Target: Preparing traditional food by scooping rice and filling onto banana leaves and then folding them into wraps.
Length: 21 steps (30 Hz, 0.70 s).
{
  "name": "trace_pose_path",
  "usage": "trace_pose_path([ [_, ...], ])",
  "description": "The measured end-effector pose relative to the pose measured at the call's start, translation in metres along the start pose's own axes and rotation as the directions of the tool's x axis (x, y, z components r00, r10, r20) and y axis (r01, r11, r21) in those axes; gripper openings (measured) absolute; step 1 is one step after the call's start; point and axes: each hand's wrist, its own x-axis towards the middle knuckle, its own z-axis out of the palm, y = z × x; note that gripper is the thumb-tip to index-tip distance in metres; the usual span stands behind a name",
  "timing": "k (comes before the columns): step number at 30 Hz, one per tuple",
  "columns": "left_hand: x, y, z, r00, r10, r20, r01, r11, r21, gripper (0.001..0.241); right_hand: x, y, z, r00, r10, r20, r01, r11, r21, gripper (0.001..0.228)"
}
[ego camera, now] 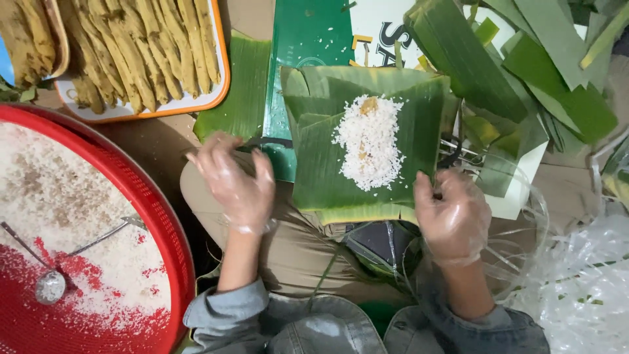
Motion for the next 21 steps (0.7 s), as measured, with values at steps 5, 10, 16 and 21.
trace_pose_path([
  [5,-0.017,0.05,-0.003,0.969,0.034,0.244,-0.04,0.999,0.021,0.03,0.025,-0.022,-0.019,0.989,0.045,0.14,-0.038,0.998,-0.05,0.042],
  [10,-0.026,0.054,0.014,0.963,0.019,0.269,-0.051,0.992,0.114,0.033,0.031,-0.028,-0.013,0.987,0.037,0.158,-0.036,0.999,-0.008,0.03],
  [16,-0.001,0.104,-0.016,0.91,-0.092,0.404,0.286,0.845,-0.452,0.015,0.05,-0.07,-0.044,0.979,-0.038,0.198,-0.061,0.88,0.472,0.028],
  [21,0.015,0.12,-0.015,0.819,-0.201,0.538,0.489,0.735,-0.469,0.04,0.052,-0.08,-0.043,0.975,-0.128,0.18,0.015,0.852,0.524,0.012],
])
